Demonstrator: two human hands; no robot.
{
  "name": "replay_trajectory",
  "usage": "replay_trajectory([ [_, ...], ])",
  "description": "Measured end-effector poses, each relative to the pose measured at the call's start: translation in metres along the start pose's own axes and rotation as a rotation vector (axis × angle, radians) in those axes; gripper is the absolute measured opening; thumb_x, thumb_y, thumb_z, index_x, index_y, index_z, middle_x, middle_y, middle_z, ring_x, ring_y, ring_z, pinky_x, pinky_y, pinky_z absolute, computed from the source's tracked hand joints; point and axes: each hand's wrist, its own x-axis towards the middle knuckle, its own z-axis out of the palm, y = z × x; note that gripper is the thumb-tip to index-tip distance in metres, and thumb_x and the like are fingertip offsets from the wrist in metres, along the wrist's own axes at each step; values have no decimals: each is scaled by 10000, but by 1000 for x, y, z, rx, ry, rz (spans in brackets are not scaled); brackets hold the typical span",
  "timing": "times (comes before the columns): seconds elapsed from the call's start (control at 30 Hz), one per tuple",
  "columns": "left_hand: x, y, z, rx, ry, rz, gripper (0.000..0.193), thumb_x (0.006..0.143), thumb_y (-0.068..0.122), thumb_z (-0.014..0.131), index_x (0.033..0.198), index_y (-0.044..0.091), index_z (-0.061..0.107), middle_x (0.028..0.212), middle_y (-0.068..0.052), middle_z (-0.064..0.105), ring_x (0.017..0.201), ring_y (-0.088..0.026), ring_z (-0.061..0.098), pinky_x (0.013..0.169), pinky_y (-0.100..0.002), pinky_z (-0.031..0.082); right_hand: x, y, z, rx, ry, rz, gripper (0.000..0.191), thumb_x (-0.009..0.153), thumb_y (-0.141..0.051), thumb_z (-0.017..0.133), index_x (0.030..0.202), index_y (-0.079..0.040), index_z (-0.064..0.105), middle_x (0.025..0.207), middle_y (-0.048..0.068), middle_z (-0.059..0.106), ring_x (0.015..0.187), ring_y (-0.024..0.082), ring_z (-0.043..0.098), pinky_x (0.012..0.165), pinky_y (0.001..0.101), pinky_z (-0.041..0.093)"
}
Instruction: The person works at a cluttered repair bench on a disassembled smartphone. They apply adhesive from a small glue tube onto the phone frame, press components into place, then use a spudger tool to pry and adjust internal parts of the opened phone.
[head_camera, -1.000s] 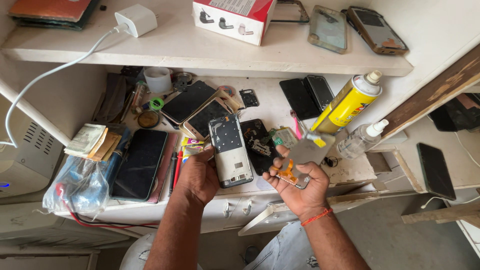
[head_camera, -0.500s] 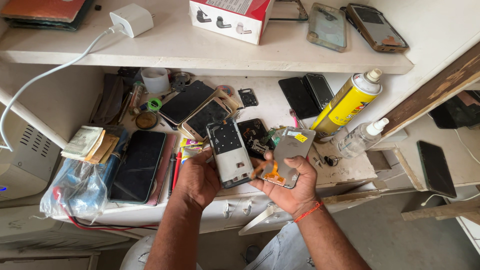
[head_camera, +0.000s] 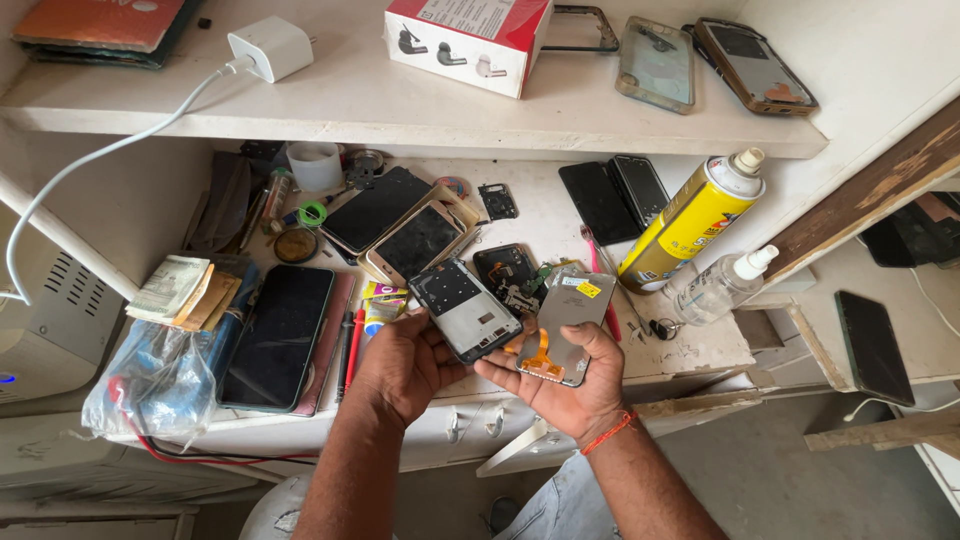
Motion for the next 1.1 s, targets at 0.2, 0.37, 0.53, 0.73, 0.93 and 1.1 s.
replay_trajectory([
  [0.2,2,0,1,6,40,8,427,1048,286,358,1254,8,608,1206,-195,715,1121,-335,698,1021,-574,518,-1,3,-4,-16,26,5,410,770,-286,715,1042,14,649,1094,241,665,1160,461,607,1132,696,387],
  [0.37,6,-3,0,16,75,8,438,1051,305,350,1256,10,600,1195,-189,716,1118,-339,696,1008,-571,523,-6,3,-3,-43,-36,26,384,788,-286,707,1027,5,636,1079,223,657,1167,443,614,1136,649,400],
  [0.53,8,-6,-1,24,47,23,447,1049,312,327,1235,20,609,1175,-184,721,1093,-340,699,997,-575,519,-12,0,0,-99,-48,22,346,785,-282,699,997,-22,618,992,165,649,1149,446,633,1100,604,448],
  [0.73,8,-9,0,11,87,56,374,1059,280,319,1240,59,561,1172,-172,705,1076,-336,708,974,-566,540,-25,-13,-5,-290,146,-254,302,793,-228,649,1045,-68,601,868,103,623,865,292,621,796,438,497],
  [0.93,3,-14,2,49,96,109,314,1062,275,345,1232,97,541,1169,-122,691,1039,-295,705,955,-529,544,-14,-29,3,-678,306,-536,262,828,-88,634,1085,-41,607,848,90,603,755,236,614,726,387,503],
  [1.1,1,-18,1,78,103,138,303,1066,281,378,1211,77,548,1121,-138,695,1006,-276,718,956,-501,557,-5,-35,21,-894,345,-541,277,839,-84,646,1102,-32,578,885,70,620,765,174,616,716,338,518],
])
